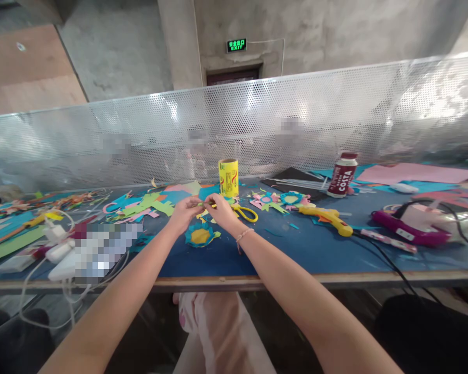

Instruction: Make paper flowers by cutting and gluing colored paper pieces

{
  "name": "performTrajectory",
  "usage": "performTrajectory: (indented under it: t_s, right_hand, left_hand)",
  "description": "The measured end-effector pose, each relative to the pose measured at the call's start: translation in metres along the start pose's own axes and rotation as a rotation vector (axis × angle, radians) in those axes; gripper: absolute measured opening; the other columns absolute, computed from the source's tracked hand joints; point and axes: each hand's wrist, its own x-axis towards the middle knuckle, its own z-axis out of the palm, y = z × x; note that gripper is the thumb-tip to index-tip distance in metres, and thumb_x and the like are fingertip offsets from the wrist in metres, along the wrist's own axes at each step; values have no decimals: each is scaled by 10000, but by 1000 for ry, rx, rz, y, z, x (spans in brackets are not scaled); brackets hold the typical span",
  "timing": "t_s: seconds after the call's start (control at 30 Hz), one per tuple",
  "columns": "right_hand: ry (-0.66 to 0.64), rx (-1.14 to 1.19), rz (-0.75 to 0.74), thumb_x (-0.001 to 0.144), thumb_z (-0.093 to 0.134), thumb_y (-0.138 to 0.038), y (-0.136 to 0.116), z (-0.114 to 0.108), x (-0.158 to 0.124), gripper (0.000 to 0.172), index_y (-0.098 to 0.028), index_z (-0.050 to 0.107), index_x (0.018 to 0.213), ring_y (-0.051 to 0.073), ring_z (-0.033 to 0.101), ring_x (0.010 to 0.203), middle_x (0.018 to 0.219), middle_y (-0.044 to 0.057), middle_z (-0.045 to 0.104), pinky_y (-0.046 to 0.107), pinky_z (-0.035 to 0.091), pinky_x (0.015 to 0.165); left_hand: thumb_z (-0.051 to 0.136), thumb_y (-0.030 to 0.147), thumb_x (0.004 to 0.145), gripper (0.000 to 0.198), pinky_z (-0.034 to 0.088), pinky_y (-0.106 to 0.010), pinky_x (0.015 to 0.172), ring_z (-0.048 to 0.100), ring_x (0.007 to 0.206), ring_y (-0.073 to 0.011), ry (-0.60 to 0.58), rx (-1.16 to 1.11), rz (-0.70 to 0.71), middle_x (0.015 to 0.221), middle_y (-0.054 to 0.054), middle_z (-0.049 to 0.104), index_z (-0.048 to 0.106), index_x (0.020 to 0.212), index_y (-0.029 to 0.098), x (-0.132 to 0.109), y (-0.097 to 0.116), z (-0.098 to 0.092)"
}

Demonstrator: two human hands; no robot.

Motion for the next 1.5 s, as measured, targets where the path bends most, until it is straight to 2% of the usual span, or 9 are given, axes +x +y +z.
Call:
performTrajectory:
  t_s: [0.33,0.47,0.6,0.73,0.83,0.93,1.1,1.27,1.5]
  right_hand:
    - [43,139,159,619,601,-257,4,-4,3,115,-160,580,677,107,509,524,567,-13,564,232,403,495]
    - [27,164,152,623,613,-260,2,-4,3,117,-154,608,671,111,531,527,573,-4,594,236,424,505]
    - [-45,90,56,708,530,-198,2,-5,3,151,-167,649,796,129,589,630,693,24,651,251,466,583]
    - [-55,-15,-146,737,511,-158,2,-6,1,232,-194,645,922,141,601,779,897,55,642,263,492,657]
    - [-6,-72,-271,746,533,-175,2,-7,1,168,-194,666,848,148,587,808,896,64,626,277,493,681]
    - [28,-113,-302,751,550,-212,2,-8,2,127,-199,676,762,151,583,770,816,55,629,290,488,689]
    - [75,-72,-130,719,561,-234,4,-8,2,119,-186,669,718,139,580,642,714,37,636,276,480,613]
    - [30,144,98,663,589,-300,10,-4,5,152,-171,649,717,139,587,577,615,16,632,264,478,557]
    - [-33,186,93,689,560,-295,9,-4,4,185,-161,629,796,124,576,595,655,18,631,261,474,584]
  left_hand:
    - [739,238,534,255,475,-295,699,585,618,-124,-40,21,-14,644,-14,618,594,714,129,-3,5,1]
    - [745,216,517,265,465,-280,677,575,604,-115,-18,-30,-50,633,-7,609,589,709,124,-1,4,-1]
    - [739,197,522,267,450,-265,672,580,613,-111,8,-98,-124,648,-10,611,590,730,120,2,2,-6]
    - [732,189,520,242,419,-225,602,572,589,-101,76,-153,-158,605,12,595,585,705,138,2,1,-8]
    - [729,162,509,231,408,-213,579,571,577,-99,52,-193,-197,575,16,590,581,686,147,1,3,-6]
    - [720,157,521,203,424,-222,610,577,592,-104,10,-203,-218,592,3,607,593,679,146,0,6,-4]
    - [702,198,548,197,453,-266,690,597,653,-132,-5,-154,-161,656,-27,637,624,719,138,0,5,-2]
    - [721,266,548,238,457,-277,686,587,641,-137,25,38,-16,634,-23,615,619,711,126,4,-1,-4]
    - [694,315,600,242,467,-267,677,560,636,-112,-7,124,28,646,-5,580,589,723,135,2,-2,-2]
